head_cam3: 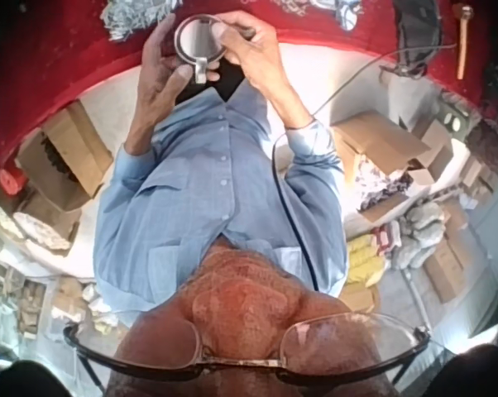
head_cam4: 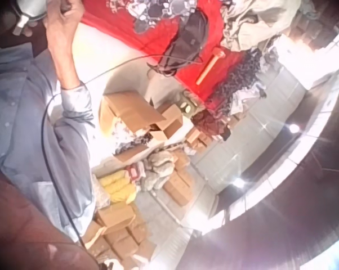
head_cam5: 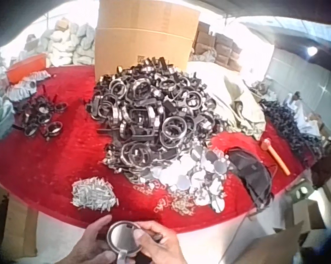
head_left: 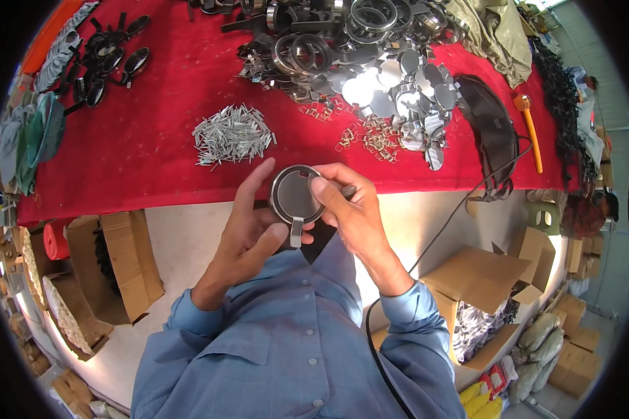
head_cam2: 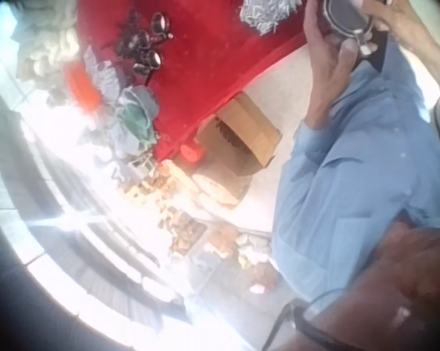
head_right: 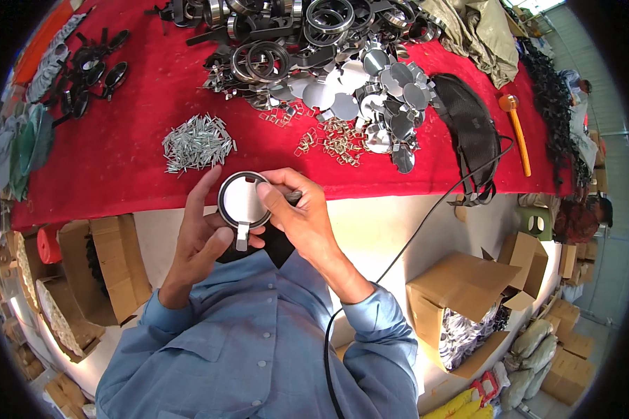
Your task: The person assembles mirrors by picking up frames, mirror plates, and metal fasteners, fitting the plates into the frames, and securing them with the fasteners by hand.
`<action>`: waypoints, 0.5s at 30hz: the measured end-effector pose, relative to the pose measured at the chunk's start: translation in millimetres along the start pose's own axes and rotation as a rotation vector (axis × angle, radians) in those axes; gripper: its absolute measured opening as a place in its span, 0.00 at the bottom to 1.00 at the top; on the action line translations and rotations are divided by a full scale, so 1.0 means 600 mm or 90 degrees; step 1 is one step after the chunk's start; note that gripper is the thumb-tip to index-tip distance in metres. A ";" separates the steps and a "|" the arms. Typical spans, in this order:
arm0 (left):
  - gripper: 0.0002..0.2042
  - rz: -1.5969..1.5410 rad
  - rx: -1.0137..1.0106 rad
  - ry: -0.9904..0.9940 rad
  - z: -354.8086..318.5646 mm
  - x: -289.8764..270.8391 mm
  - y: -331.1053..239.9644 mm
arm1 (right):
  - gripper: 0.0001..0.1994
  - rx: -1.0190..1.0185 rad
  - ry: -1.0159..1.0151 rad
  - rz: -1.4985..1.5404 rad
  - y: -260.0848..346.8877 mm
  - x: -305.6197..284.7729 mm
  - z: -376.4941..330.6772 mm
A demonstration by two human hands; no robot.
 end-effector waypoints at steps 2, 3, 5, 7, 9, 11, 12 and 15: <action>0.24 -0.030 0.035 -0.021 -0.003 -0.005 0.010 | 0.10 0.023 0.009 -0.009 -0.006 0.004 0.005; 0.21 0.011 0.034 0.034 -0.005 -0.015 0.015 | 0.11 0.047 0.020 -0.015 -0.009 0.005 0.009; 0.14 0.010 0.008 0.074 -0.007 -0.020 0.021 | 0.10 -0.023 0.024 -0.184 0.002 -0.003 0.021; 0.14 -0.022 0.020 0.064 -0.005 -0.024 0.025 | 0.09 -0.209 -0.066 -0.368 0.006 -0.025 0.044; 0.14 -0.050 0.037 0.032 -0.002 -0.030 0.025 | 0.09 -0.276 -0.205 -0.599 0.025 -0.053 0.052; 0.13 -0.053 0.036 0.015 -0.002 -0.036 0.029 | 0.09 -0.374 -0.188 -0.780 0.026 -0.065 0.054; 0.13 -0.054 0.032 0.003 -0.001 -0.040 0.031 | 0.09 -0.332 -0.207 -0.828 0.027 -0.056 0.052; 0.12 -0.059 0.035 -0.008 0.000 -0.046 0.033 | 0.09 -0.385 -0.176 -0.852 0.020 -0.043 0.055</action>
Point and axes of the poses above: each hand's wrist, its own z-axis towards the middle knuckle, its own x-axis out of the palm, y = z × x, the point moved 3 cm from there along z, towards the middle knuckle, and after that the axes turned 10 degrees about z, right-handed, at the moved point
